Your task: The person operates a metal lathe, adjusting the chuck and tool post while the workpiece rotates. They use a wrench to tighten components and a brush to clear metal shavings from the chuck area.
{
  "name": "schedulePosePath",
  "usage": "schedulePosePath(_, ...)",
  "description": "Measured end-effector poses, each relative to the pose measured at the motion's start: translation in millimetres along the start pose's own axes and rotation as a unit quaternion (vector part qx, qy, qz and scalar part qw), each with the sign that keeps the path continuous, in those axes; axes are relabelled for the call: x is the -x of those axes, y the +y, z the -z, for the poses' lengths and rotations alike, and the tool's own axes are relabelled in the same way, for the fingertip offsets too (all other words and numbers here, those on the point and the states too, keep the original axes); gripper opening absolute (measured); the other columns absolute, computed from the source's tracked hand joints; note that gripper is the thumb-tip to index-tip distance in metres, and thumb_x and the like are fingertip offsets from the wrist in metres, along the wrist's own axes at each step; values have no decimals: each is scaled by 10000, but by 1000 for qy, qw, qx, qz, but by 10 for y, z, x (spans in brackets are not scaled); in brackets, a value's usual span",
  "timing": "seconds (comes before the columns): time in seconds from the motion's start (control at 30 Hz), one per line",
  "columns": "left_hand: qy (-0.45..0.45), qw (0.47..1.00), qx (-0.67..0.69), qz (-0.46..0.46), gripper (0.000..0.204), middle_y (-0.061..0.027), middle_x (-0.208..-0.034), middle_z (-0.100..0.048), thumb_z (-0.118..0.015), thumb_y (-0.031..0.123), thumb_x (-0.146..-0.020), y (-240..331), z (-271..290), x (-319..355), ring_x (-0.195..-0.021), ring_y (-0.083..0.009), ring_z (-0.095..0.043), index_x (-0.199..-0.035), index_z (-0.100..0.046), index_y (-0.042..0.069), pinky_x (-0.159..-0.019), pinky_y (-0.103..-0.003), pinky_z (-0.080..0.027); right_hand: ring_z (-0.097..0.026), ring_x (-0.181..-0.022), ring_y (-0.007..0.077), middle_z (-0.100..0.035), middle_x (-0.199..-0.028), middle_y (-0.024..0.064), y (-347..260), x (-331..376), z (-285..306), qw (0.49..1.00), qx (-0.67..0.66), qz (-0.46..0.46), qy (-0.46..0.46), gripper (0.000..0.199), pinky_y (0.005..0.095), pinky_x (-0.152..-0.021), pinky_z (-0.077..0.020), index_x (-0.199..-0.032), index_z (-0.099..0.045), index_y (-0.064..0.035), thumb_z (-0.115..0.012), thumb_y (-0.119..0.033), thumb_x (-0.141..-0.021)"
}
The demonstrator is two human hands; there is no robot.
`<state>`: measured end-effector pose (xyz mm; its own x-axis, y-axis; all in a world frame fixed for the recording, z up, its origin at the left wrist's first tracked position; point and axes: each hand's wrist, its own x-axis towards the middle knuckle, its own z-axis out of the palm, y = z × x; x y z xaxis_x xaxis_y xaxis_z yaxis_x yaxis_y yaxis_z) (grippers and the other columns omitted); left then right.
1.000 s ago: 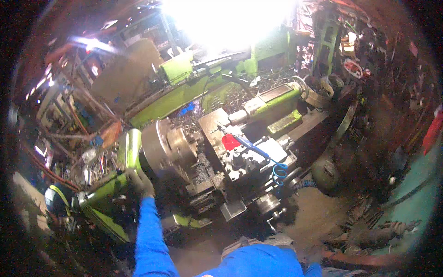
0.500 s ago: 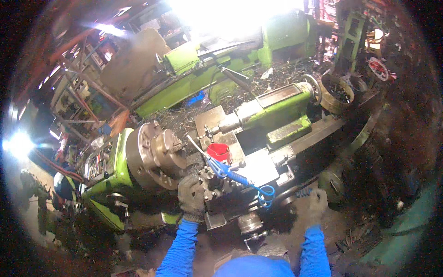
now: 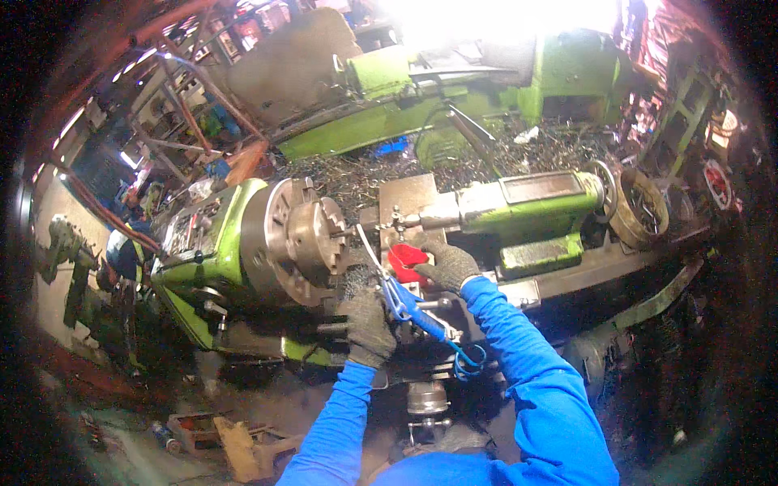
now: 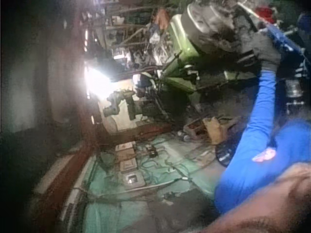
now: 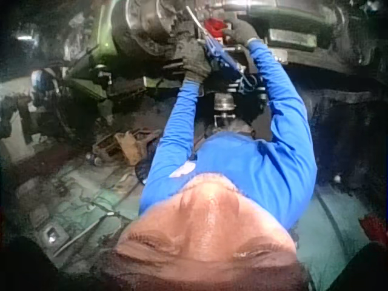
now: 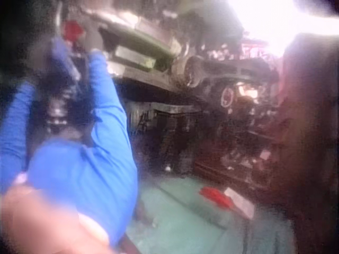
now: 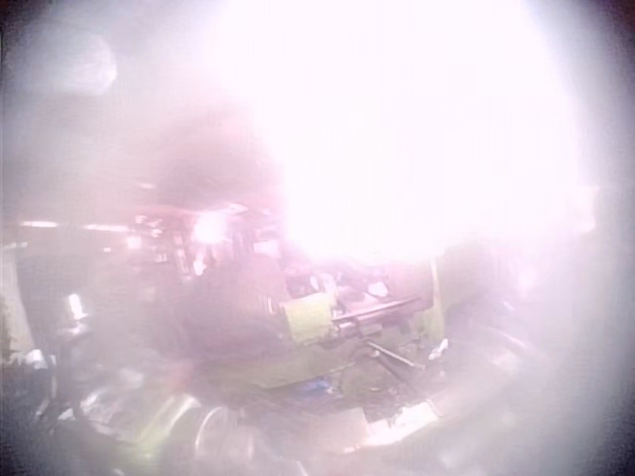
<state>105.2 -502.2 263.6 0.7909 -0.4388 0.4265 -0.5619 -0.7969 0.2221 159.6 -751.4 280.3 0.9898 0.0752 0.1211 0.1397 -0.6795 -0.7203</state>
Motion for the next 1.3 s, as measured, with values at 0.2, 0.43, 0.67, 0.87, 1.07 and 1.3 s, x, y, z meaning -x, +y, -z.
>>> schedulePosePath(0.2, 47, 996, 62, -39, 331, -156, -972, -638, -757, 332, -756, 88, 217, -95, -977, -388, -606, -985, -699, 101, -876, -539, -460, -736, -967, 389, -758, -1025, 198, 247, -225, -332, 996, 93, 15, 2, 330, 470, -862, -578, -1104, -751, -55, -777, -309, -895)
schedulePosePath(0.43, 110, 986, 115, -51, 262, -158, -991, -631, -707, 244, -790, 84, 318, -65, -956, -378, -590, -1002, -689, 90, -862, -521, -464, -718, -954, 394, -733, -982, 183, 266, -282, -429, 982, 160, 85, 46, 230, 468, -847, -572, -1046, -758, -80, -747, -214, -860)
schedulePosePath(0.67, 64, 993, 97, -35, 435, -124, -1053, -661, -807, 367, -713, 110, 285, -90, -1081, -377, -611, -1057, -705, 122, -1006, -533, -447, -730, -977, 380, -758, -1035, 163, 300, -446, -347, 975, 193, 108, -17, 268, 467, -880, -580, -1109, -757, -128, -749, -267, -880)
schedulePosePath(0.87, 37, 995, 88, -15, 418, -207, -968, -608, -803, 385, -680, 28, 104, -20, -955, -464, -595, -906, -664, 62, -839, -576, -461, -723, -1038, 367, -747, -1092, 149, 377, -464, -472, 994, 96, 48, -19, 334, 477, -914, -579, -1162, -740, -156, -757, -352, -892)
schedulePosePath(1.07, 8, 999, 34, -5, 610, -294, -1149, -624, -803, 424, -732, 62, 199, -24, -1112, -515, -591, -1141, -691, -15, -1012, -589, -456, -725, -1054, 359, -753, -1136, 149, 271, -348, -169, 996, 16, 91, 0, 283, 464, -941, -572, -1170, -754, -150, -741, -320, -945)
schedulePosePath(1.3, -19, 999, 5, 40, 664, -282, -1237, -639, -802, 439, -743, 64, 84, 69, -1229, -512, -575, -1223, -683, -4, -1113, -583, -423, -729, -1054, 361, -756, -1139, 171, 82, -214, 334, 980, -138, 134, 42, 243, 428, -925, -578, -1171, -745, -43, -740, -161, -959)
